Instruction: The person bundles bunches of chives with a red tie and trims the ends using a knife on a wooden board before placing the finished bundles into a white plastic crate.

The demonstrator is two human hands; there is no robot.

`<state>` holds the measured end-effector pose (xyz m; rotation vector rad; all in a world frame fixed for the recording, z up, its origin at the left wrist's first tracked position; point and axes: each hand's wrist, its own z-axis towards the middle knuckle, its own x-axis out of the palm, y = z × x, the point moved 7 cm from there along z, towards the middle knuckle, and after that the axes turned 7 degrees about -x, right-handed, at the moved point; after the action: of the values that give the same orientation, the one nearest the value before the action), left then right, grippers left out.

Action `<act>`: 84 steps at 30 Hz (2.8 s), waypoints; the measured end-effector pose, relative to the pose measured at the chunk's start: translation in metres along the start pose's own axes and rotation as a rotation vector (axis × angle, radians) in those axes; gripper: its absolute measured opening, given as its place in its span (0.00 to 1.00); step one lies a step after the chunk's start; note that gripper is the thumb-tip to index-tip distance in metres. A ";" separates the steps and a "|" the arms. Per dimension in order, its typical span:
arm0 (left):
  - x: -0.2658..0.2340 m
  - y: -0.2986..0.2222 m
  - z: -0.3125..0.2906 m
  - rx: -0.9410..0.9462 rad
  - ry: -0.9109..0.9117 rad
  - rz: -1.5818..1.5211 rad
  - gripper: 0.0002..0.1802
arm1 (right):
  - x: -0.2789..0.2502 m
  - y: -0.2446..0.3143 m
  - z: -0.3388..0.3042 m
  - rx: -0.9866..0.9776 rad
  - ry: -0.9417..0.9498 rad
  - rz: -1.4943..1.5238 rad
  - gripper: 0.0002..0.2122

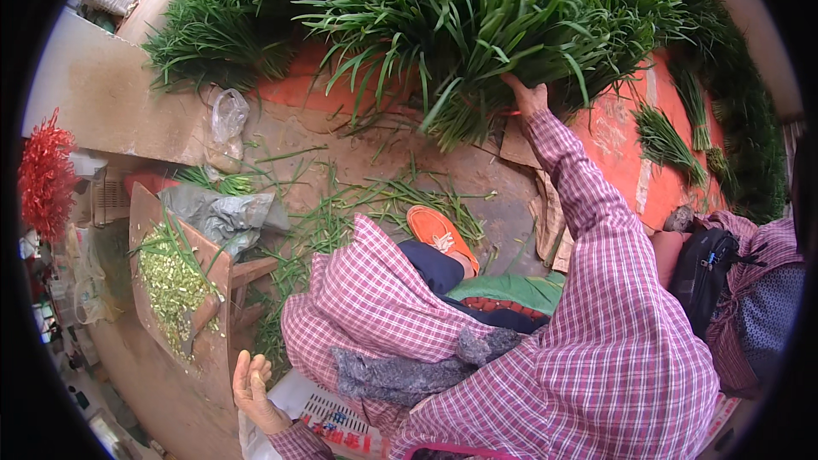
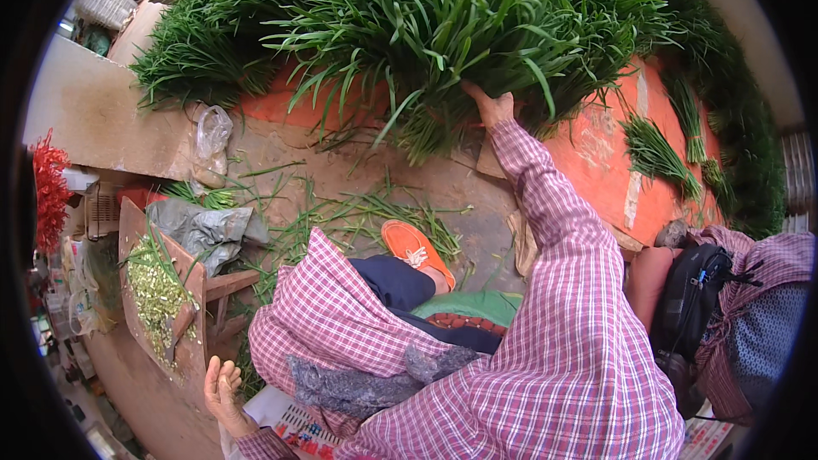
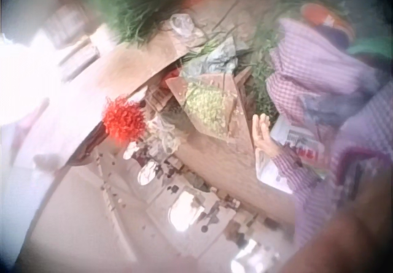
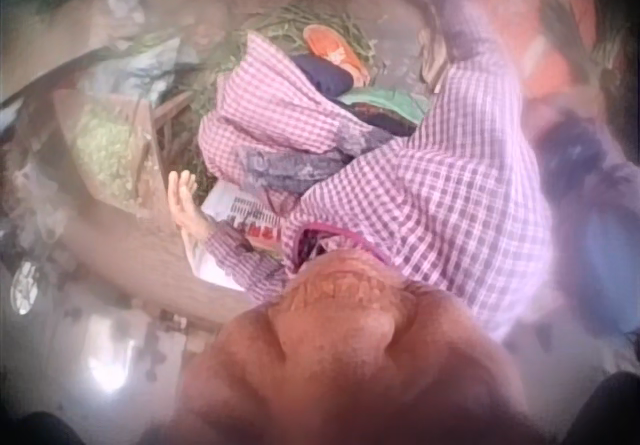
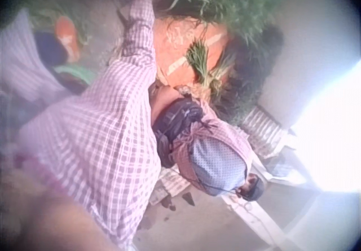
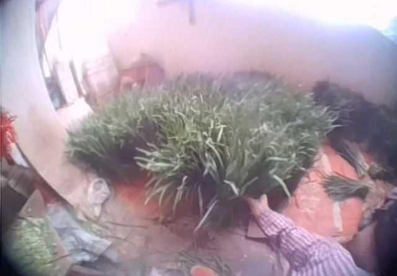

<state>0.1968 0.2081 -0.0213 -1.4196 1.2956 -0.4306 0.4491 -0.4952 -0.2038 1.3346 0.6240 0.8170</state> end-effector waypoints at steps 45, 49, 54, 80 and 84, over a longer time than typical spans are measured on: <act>-0.230 -0.007 0.049 0.030 -0.301 0.879 0.46 | 0.559 0.205 -0.466 -1.096 1.381 -0.688 0.16; -0.213 0.058 0.094 -0.101 -0.213 0.782 0.63 | 0.543 0.228 -0.441 -0.936 1.331 -0.470 0.15; -0.192 0.008 0.086 0.043 -0.366 0.890 0.85 | 0.491 0.274 -0.446 -0.575 1.457 0.018 0.12; -0.154 -0.001 0.114 -0.131 -0.471 1.095 0.62 | 0.451 0.239 -0.496 -0.815 1.425 -0.342 0.11; -0.155 0.004 0.118 -0.067 -0.494 1.114 0.59 | 0.465 0.232 -0.491 -0.767 1.456 -0.443 0.11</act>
<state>0.2404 0.3968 -0.0022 -0.6007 1.4512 0.6718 0.2945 0.1783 -0.0200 -0.2935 1.4384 1.3881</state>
